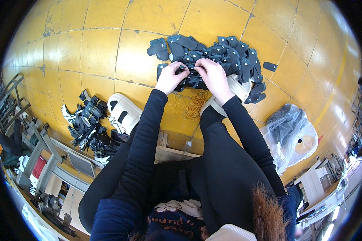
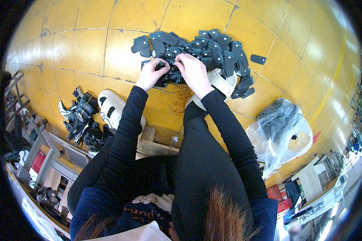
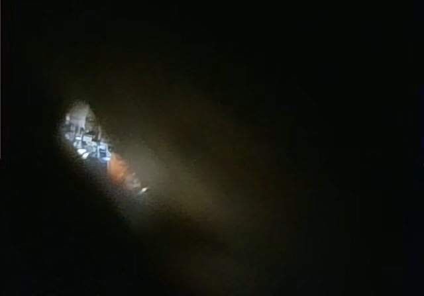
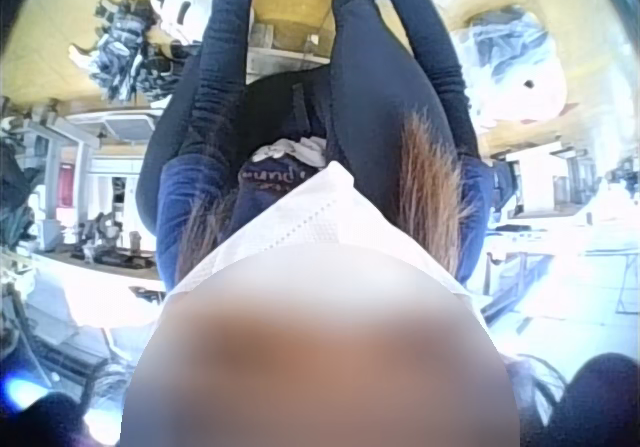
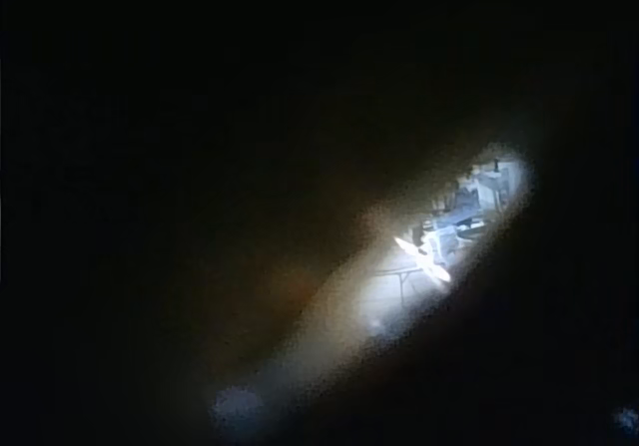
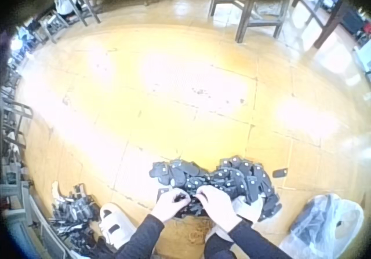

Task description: The person sits on the floor and sorts small black plastic parts by picking them up, inspecting them, and placing them into piles. The person also moves a plastic bag and handles rubber bands during the process.

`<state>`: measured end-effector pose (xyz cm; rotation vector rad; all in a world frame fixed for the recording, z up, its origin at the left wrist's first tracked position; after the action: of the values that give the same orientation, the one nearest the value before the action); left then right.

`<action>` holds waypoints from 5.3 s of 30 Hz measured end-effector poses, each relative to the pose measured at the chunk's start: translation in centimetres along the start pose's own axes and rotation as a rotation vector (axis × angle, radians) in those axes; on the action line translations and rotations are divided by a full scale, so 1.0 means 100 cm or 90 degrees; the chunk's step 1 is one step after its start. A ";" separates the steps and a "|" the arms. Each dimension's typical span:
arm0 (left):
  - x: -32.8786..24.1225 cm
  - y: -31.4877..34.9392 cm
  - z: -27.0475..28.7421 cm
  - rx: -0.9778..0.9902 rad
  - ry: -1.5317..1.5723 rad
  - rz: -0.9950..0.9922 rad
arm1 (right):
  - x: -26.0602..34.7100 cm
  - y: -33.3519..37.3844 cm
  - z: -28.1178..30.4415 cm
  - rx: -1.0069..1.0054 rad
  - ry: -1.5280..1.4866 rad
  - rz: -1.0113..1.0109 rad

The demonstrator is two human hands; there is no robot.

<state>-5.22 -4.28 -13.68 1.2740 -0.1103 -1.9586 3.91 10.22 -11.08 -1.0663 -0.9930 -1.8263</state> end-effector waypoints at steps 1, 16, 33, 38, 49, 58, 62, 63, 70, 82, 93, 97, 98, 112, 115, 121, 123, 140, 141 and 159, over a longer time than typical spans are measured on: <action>-0.002 0.000 0.002 -0.025 -0.009 -0.047 | 0.001 0.001 0.001 0.014 -0.029 0.017; -0.010 -0.004 0.001 0.023 0.003 -0.042 | 0.001 0.009 0.009 0.024 -0.173 -0.084; 0.009 -0.014 -0.007 -0.074 0.104 0.110 | 0.014 0.016 0.008 0.074 -0.033 0.237; 0.023 -0.019 0.001 -0.138 0.071 0.136 | 0.015 0.021 0.013 0.028 -0.102 0.220; -0.013 -0.017 0.022 -0.116 0.314 0.093 | 0.004 -0.006 0.043 -0.149 -0.522 -0.040; -0.025 -0.016 0.021 0.091 0.305 0.152 | 0.021 -0.020 0.010 -0.100 -0.272 -0.026; 0.003 0.000 0.020 -0.040 0.533 0.243 | 0.012 -0.012 0.002 -0.033 -0.073 0.016; 0.009 0.001 0.021 -0.043 0.477 0.239 | 0.010 -0.007 -0.001 0.000 -0.041 -0.006; 0.026 0.003 0.007 -0.089 0.230 0.282 | 0.010 -0.003 -0.021 -0.038 0.064 0.001; 0.032 0.003 0.006 -0.082 0.350 0.356 | 0.006 0.001 -0.009 -0.006 -0.202 0.035; 0.023 0.000 0.011 -0.126 0.293 0.234 | -0.007 -0.006 0.010 -0.107 -0.459 -0.113; 0.022 -0.001 0.010 -0.116 0.320 0.200 | 0.004 -0.010 -0.004 0.006 -0.409 -0.133; 0.025 -0.001 0.010 -0.117 0.293 0.218 | 0.005 -0.011 -0.007 0.006 -0.382 -0.158; -0.021 0.001 -0.007 0.053 0.462 0.137 | 0.009 -0.006 -0.003 -0.015 -0.643 -0.243; -0.017 -0.003 -0.006 -0.010 0.434 0.145 | 0.014 -0.012 -0.005 -0.048 -0.324 -0.084; 0.013 0.001 0.031 -0.196 0.349 0.121 | 0.013 -0.001 -0.008 0.029 0.108 0.138; 0.017 0.001 0.033 -0.190 0.397 0.182 | 0.009 0.004 -0.008 0.041 0.110 0.133; -0.042 0.002 0.008 0.048 0.526 0.068 | 0.040 -0.008 0.024 -0.163 -0.384 0.070; -0.045 0.001 0.011 0.043 0.520 0.059 | 0.042 -0.007 0.024 -0.169 -0.337 0.079; -0.047 0.002 0.015 -0.122 0.236 0.053 | 0.046 -0.004 0.023 -0.041 -0.313 -0.156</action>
<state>-5.36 -1.85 -9.37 1.4534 0.2001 -1.5917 2.70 11.39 -6.22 -1.5343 -1.4092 -1.8357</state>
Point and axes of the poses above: each hand's wrist, its own y-axis away from the middle knuckle, its own z-axis out of the back of the hand, x = y × z, the point moved 3 cm from there along -y, towards the middle knuckle, and after that the axes turned 15 degrees about -y, right-handed, at the moved point
